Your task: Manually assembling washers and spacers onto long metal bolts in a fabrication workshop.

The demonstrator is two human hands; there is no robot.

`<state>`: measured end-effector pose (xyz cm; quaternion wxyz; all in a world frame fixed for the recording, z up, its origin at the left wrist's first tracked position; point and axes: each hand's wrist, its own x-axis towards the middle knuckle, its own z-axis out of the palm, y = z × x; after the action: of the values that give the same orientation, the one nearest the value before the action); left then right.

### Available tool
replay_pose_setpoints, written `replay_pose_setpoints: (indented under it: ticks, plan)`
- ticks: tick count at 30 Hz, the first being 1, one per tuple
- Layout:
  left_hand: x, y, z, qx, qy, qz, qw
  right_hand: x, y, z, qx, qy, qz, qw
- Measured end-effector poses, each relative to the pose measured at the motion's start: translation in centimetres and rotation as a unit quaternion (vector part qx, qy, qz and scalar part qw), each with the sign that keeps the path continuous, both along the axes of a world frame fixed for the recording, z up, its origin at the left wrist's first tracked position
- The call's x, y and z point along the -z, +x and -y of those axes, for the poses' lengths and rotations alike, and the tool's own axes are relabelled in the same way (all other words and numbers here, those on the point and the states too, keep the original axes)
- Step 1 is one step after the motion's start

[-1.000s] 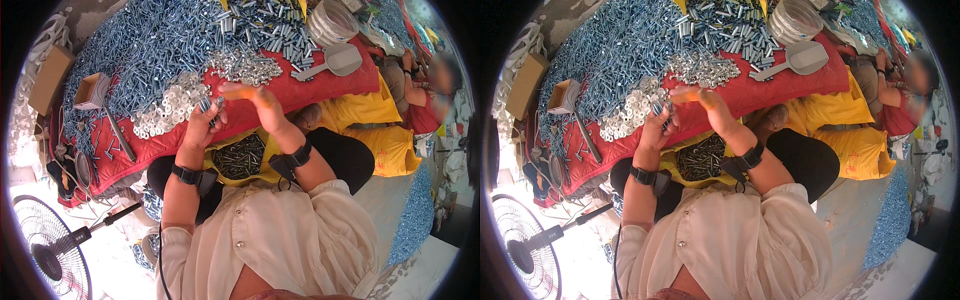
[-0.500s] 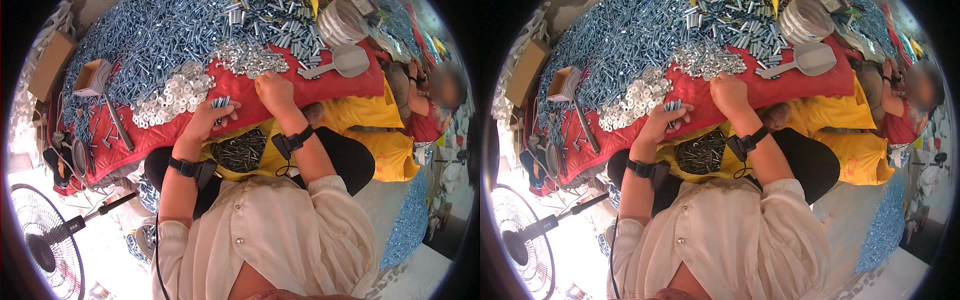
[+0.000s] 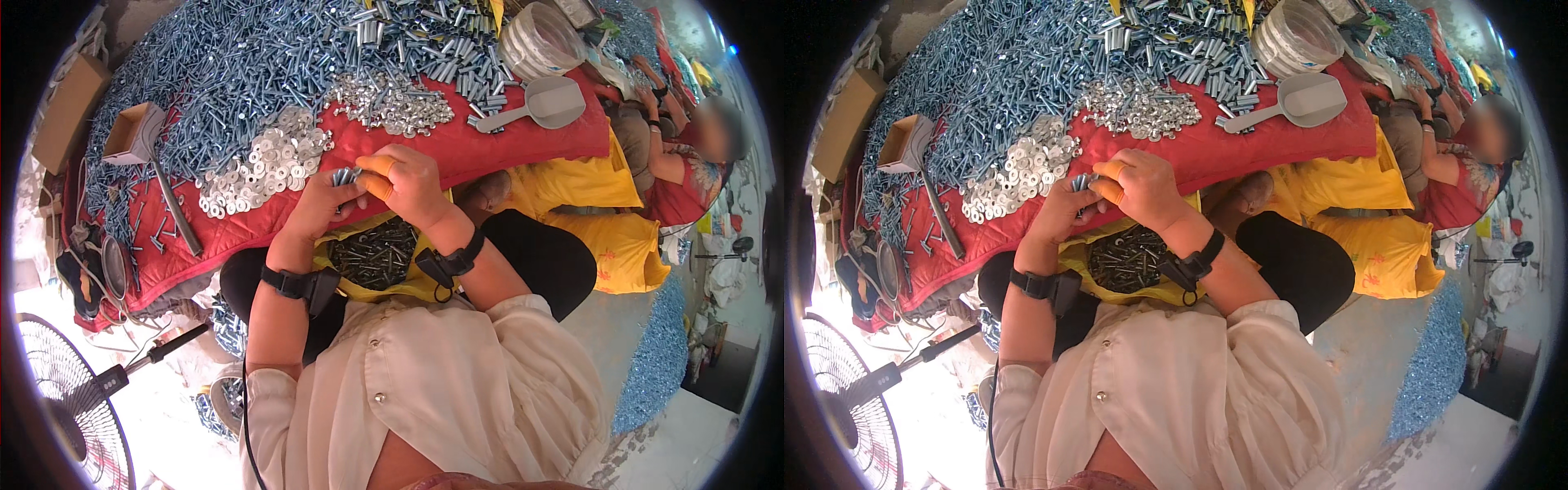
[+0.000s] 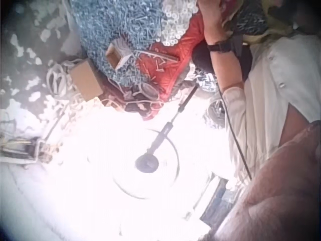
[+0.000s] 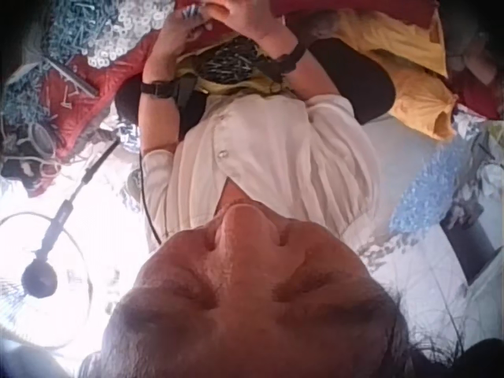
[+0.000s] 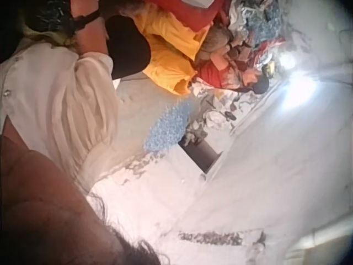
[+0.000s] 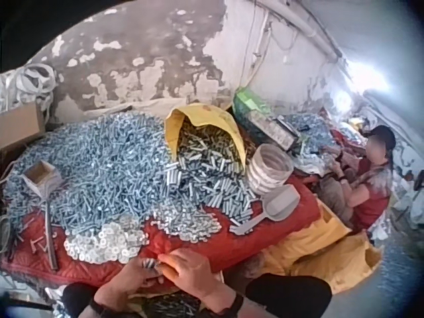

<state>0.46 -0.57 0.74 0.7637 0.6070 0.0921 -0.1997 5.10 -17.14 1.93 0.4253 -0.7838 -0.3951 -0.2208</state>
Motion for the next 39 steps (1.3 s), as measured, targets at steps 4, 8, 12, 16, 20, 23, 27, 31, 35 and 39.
replay_pose_setpoints:
  ticks: [4,8,12,16,20,23,27,31,35,39]
  plan:
    - [-0.9,-0.1,0.8,-0.003,-0.007,-0.003,1.0,0.3,0.1,0.1,0.007,0.05,-0.243,0.969]
    - [-0.9,0.0,1.0,-0.047,-0.022,0.013,0.999,0.1,1.6,0.9,-0.033,0.167,-0.412,0.895]
    - [-0.1,0.4,-0.1,-0.077,-0.023,0.015,0.997,-0.5,5.4,2.1,-0.032,-0.001,-0.443,0.896]
    - [0.2,0.5,-0.5,-0.122,-0.03,0.027,0.992,0.3,12.6,4.6,0.317,-0.187,-0.107,0.923]
    - [0.4,0.9,-0.2,-0.145,-0.037,0.018,0.989,2.4,16.2,6.0,0.387,-0.29,-0.056,0.873]
    - [0.7,0.9,-0.3,-0.144,-0.05,0.028,0.988,3.5,16.7,6.2,0.342,-0.273,-0.013,0.899]
    - [0.8,0.9,-0.3,-0.17,-0.038,0.022,0.985,3.5,16.4,6.6,0.335,-0.292,-0.001,0.896]
    - [0.7,0.9,-0.3,-0.16,-0.036,0.026,0.986,3.3,17.5,7.2,0.309,-0.312,0.014,0.898]
    - [1.1,1.0,-0.8,-0.164,-0.034,0.033,0.985,2.1,17.7,7.5,0.294,-0.329,0.051,0.896]
    - [0.7,0.8,-0.6,-0.181,-0.038,0.024,0.982,0.5,14.7,6.0,0.253,-0.087,-0.168,0.949]
